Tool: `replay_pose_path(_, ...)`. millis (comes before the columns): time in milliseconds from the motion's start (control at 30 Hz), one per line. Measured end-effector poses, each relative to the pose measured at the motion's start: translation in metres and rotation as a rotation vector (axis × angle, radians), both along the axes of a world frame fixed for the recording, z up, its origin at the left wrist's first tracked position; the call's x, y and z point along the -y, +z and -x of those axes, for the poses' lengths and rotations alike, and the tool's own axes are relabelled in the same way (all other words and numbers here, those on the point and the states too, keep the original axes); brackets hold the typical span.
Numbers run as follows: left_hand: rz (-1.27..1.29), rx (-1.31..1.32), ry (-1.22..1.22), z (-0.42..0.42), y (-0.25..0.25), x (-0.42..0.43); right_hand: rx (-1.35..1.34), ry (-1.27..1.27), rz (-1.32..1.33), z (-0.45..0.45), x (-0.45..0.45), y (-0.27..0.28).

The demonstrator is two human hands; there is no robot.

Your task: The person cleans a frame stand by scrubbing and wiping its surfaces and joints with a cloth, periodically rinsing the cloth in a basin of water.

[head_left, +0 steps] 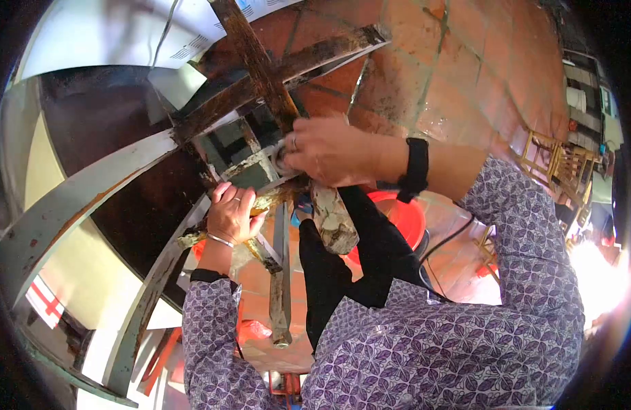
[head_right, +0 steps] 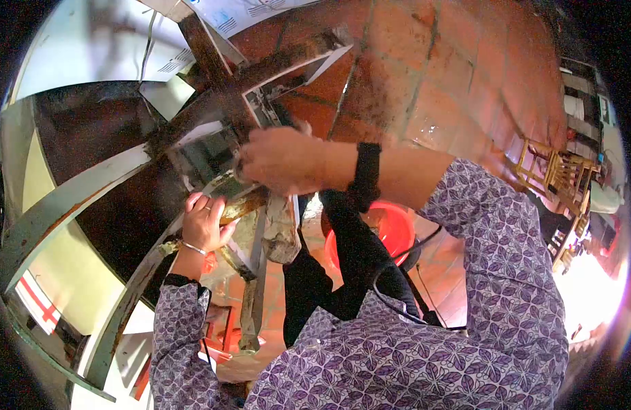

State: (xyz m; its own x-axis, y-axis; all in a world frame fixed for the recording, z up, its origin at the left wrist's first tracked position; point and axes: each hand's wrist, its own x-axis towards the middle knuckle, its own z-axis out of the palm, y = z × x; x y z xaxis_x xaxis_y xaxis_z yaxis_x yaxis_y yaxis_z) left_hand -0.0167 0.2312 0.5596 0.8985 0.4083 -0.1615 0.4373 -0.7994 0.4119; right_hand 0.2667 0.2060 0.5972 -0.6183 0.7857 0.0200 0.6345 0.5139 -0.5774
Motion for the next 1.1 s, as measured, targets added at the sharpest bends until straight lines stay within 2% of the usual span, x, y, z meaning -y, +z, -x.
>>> replay_pose_path(133,-0.009,0.016,-0.020,0.003,-0.001,-0.002,-0.005,-0.018,-0.083,-0.005,-0.033,-0.001)
replay_pose_path(200,-0.004,0.068,-0.018,0.002,-0.004,-0.001,0.223,-0.281,-0.054,-0.019,-0.074,-0.002)
replay_pose_path(233,-0.009,0.079,-0.006,0.001,-0.004,-0.002,0.234,-0.278,-0.063,-0.025,-0.089,-0.006)
replay_pose_path(300,-0.025,0.098,-0.006,0.005,-0.005,0.000,0.224,-0.621,-0.108,-0.021,-0.101,-0.016)
replay_pose_path(333,-0.021,0.106,-0.010,0.005,-0.002,-0.001,0.211,-0.613,-0.098,-0.013,-0.097,-0.017)
replay_pose_path(400,-0.022,0.129,-0.001,0.008,-0.006,0.000,-0.035,-0.585,-0.192,0.000,-0.087,-0.011)
replay_pose_path(467,-0.025,0.118,0.001,0.009,-0.008,0.000,-0.071,-0.512,-0.245,0.012,-0.086,-0.002)
replay_pose_path(533,-0.012,0.110,-0.001,0.010,-0.009,0.000,0.110,-0.226,-0.384,0.015,-0.090,-0.001)
replay_pose_path(567,-0.041,0.115,-0.003,0.010,-0.009,0.001,0.292,-0.136,-0.242,0.018,-0.088,0.000)
replay_pose_path(667,0.048,0.013,0.009,0.010,-0.007,0.001,0.374,-0.082,-0.129,0.010,-0.058,0.000)
replay_pose_path(700,0.043,0.024,0.001,0.010,-0.007,0.000,0.218,-0.193,-0.044,0.003,-0.042,0.000)
replay_pose_path(733,-0.013,0.048,0.020,0.010,-0.006,0.000,0.232,-0.197,-0.052,-0.006,-0.026,-0.005)
replay_pose_path(800,-0.053,0.073,0.041,0.010,-0.008,0.002,-0.412,-0.469,0.160,-0.018,0.009,-0.021)
replay_pose_path(833,-0.093,0.124,0.072,0.010,-0.009,0.003,-0.407,-0.466,0.167,-0.018,0.023,-0.022)
replay_pose_path(900,-0.123,0.151,0.119,0.012,-0.010,0.004,-0.755,-0.835,0.673,-0.011,0.054,-0.023)
replay_pose_path(933,-0.115,0.136,0.111,0.015,-0.011,0.005,-0.768,-0.841,0.684,-0.004,0.068,-0.027)
replay_pose_path(1000,-0.175,0.158,0.234,0.012,-0.012,0.002,-1.214,-1.089,0.878,0.005,0.098,-0.043)
replay_pose_path(1033,-0.235,0.168,0.302,0.012,-0.013,0.003,-0.922,-1.044,0.677,0.008,0.126,-0.067)
replay_pose_path(1067,-0.230,0.162,0.274,0.012,-0.020,0.002,-0.951,-1.112,0.726,0.022,0.147,-0.076)
replay_pose_path(1100,-0.293,0.206,0.512,0.014,-0.029,0.002,-0.981,-1.179,0.781,0.041,0.169,-0.074)
